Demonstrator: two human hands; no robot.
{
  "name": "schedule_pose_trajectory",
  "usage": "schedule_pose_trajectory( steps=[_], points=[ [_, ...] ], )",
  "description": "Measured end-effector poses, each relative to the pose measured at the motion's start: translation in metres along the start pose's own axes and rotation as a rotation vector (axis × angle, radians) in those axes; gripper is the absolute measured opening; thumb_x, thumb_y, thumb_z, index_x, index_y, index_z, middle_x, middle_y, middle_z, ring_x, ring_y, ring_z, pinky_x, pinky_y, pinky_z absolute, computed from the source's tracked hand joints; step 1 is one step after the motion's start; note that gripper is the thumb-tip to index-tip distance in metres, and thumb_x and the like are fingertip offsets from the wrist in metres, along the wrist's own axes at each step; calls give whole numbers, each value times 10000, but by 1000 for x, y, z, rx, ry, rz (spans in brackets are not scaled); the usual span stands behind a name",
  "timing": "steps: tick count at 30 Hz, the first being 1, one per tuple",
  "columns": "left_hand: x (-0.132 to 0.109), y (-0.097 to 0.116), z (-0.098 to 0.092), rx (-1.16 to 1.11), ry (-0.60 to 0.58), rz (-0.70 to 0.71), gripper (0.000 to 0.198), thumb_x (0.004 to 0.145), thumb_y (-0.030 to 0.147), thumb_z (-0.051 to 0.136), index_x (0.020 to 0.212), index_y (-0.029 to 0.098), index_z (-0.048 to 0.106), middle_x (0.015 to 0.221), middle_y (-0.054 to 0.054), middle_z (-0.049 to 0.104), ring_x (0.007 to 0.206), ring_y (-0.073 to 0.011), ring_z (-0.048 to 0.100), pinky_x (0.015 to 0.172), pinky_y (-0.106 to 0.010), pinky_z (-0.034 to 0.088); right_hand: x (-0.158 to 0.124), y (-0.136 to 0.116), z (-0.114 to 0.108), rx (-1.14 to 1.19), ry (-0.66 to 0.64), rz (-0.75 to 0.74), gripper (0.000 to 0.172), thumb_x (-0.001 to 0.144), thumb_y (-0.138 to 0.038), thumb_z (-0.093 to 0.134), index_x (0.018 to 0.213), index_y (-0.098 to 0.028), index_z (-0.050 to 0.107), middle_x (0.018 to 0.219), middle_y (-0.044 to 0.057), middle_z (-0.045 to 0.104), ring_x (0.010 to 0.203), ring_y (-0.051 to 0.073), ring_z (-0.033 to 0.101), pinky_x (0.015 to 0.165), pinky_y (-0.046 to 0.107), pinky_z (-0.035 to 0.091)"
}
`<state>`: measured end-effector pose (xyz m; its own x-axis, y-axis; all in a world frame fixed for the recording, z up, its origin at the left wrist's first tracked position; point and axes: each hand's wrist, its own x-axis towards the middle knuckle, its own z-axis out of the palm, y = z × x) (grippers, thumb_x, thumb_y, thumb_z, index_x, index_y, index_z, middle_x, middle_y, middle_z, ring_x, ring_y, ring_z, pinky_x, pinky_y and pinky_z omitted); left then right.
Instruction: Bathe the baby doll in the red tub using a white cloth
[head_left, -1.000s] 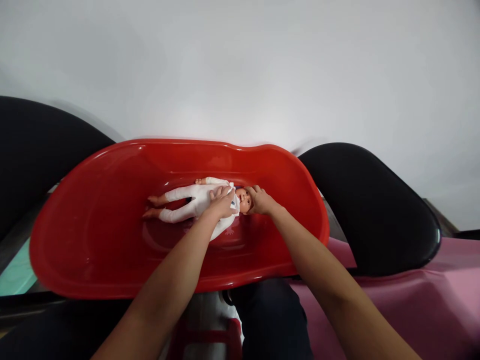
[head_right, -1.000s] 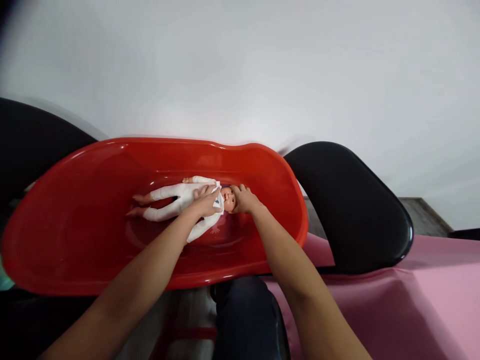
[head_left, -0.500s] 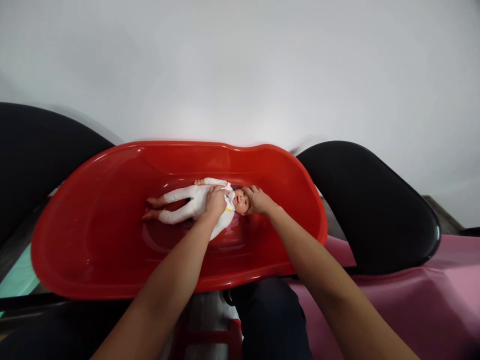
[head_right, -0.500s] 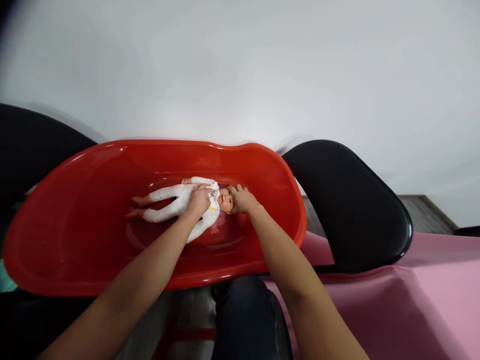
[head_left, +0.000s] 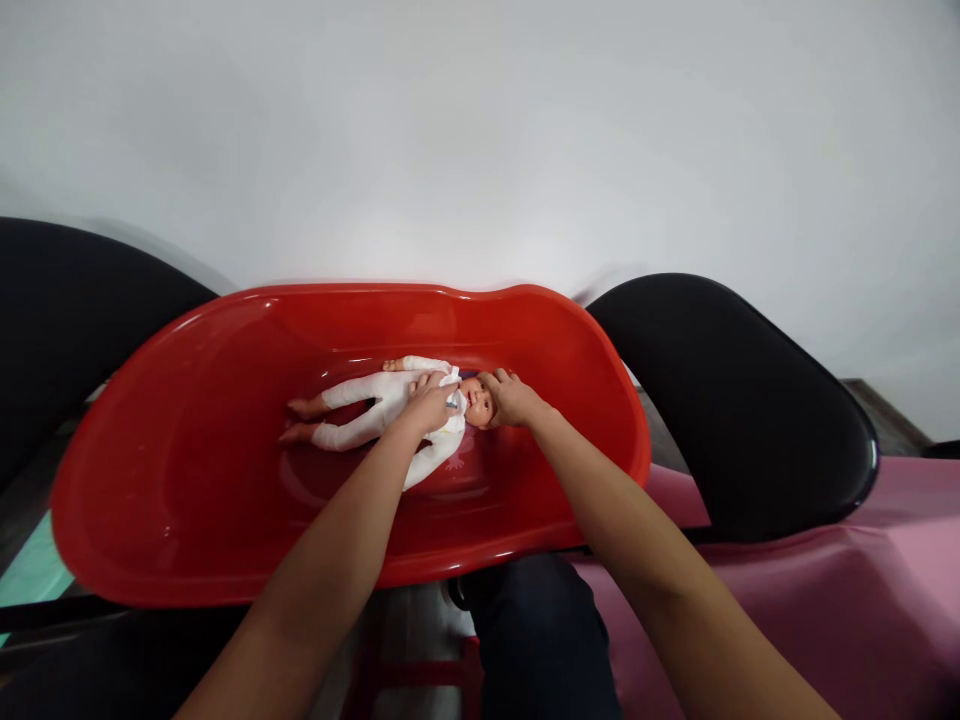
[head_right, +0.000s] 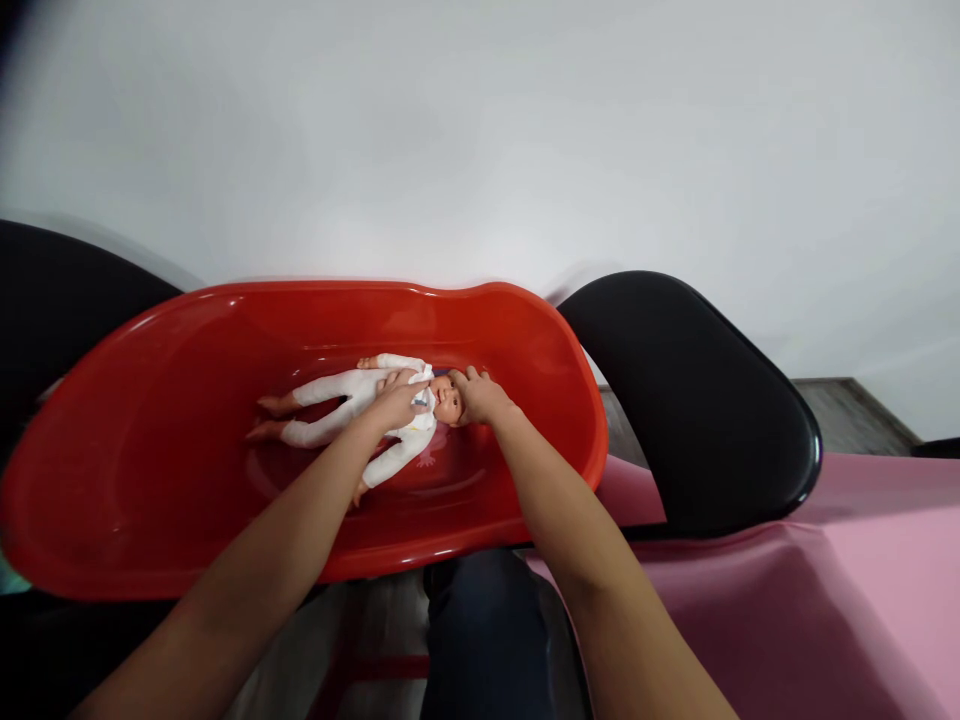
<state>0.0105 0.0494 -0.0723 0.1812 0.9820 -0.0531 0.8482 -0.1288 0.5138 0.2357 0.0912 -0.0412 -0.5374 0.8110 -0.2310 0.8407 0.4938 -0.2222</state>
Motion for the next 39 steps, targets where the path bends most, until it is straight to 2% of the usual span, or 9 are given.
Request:
schedule_pose_trajectory(
  steps=[5, 9, 15, 17, 20, 24, 28, 35, 39],
  points=[
    [-2, -1, 2, -29, 38, -2, 318, 912, 132, 769, 1215, 226, 798, 1532, -127, 576, 1409, -404, 485, 1223, -523, 384, 0, -1, 0, -11, 15, -26, 1127, 696, -496, 967, 1649, -195, 445, 1464, 201, 556, 1328, 400, 568, 1140, 504, 476],
    [1, -4, 6, -110, 94, -32, 334, 928, 24, 608, 1145, 185, 804, 1471, -125, 602, 1345, -295, 565, 1201, -388, 447, -1, -1, -1, -18, 18, -14, 1124, 693, -521, 966, 1636, -178, 457, 1459, 209, 560, 1312, 415, 574, 1128, 512, 486],
    [6, -10, 4, -248, 489, -252, 386, 1051, 169, 538, 1404, 182, 693, 1494, -158, 552, 1428, -265, 545, 1264, -368, 422, -2, -2, -2, -26, 8, -1, 1143, 709, -519, 960, 1665, -185, 431, 1481, 210, 551, 1316, 438, 571, 1115, 525, 493],
    [5, -7, 6, -226, 456, -205, 502, 1042, 176, 557, 1541, 157, 601, 1553, -186, 528, 1486, -294, 510, 1297, -417, 393, -2, -2, -2, -27, 11, -8, 1147, 701, -508, 965, 1662, -181, 432, 1482, 211, 551, 1313, 433, 572, 1113, 526, 496],
    [5, -3, 12, -111, 202, -4, 565, 982, 108, 589, 1544, 165, 608, 1624, -168, 528, 1602, -340, 384, 1355, -500, 289, -1, -2, -1, -26, 18, -20, 1122, 691, -483, 970, 1639, -179, 454, 1460, 202, 567, 1288, 410, 589, 1118, 520, 493],
    [8, -4, 14, -55, 26, 128, 682, 910, 28, 594, 1587, 106, 559, 1678, -184, 495, 1661, -298, 306, 1387, -432, 221, 0, -2, 0, -26, 19, -30, 1097, 682, -470, 976, 1617, -192, 474, 1445, 193, 578, 1294, 406, 593, 1121, 511, 491],
    [8, -8, 15, -175, 59, 116, 780, 879, 20, 630, 1644, 79, 491, 1756, -208, 371, 1667, -277, 309, 1363, -378, 299, 0, -1, 1, -11, 3, -3, 1116, 679, -466, 979, 1632, -223, 453, 1469, 192, 569, 1267, 421, 602, 1027, 496, 540],
    [2, -3, 20, -368, 180, 98, 824, 861, -67, 554, 1648, 175, 534, 1714, -124, 473, 1616, -232, 415, 1347, -363, 365, -1, 1, 1, 4, 23, -22, 1117, 679, -493, 976, 1623, -190, 463, 1439, 183, 586, 1231, 371, 613, 1073, 472, 512],
    [2, 5, 19, -443, 240, 116, 828, 941, -12, 550, 1722, 230, 427, 1659, -96, 550, 1560, -223, 491, 1316, -371, 407, -3, -2, -3, 0, 7, 3, 1106, 685, -497, 975, 1622, -209, 461, 1437, 187, 584, 1200, 372, 622, 1029, 456, 520]
  ],
)
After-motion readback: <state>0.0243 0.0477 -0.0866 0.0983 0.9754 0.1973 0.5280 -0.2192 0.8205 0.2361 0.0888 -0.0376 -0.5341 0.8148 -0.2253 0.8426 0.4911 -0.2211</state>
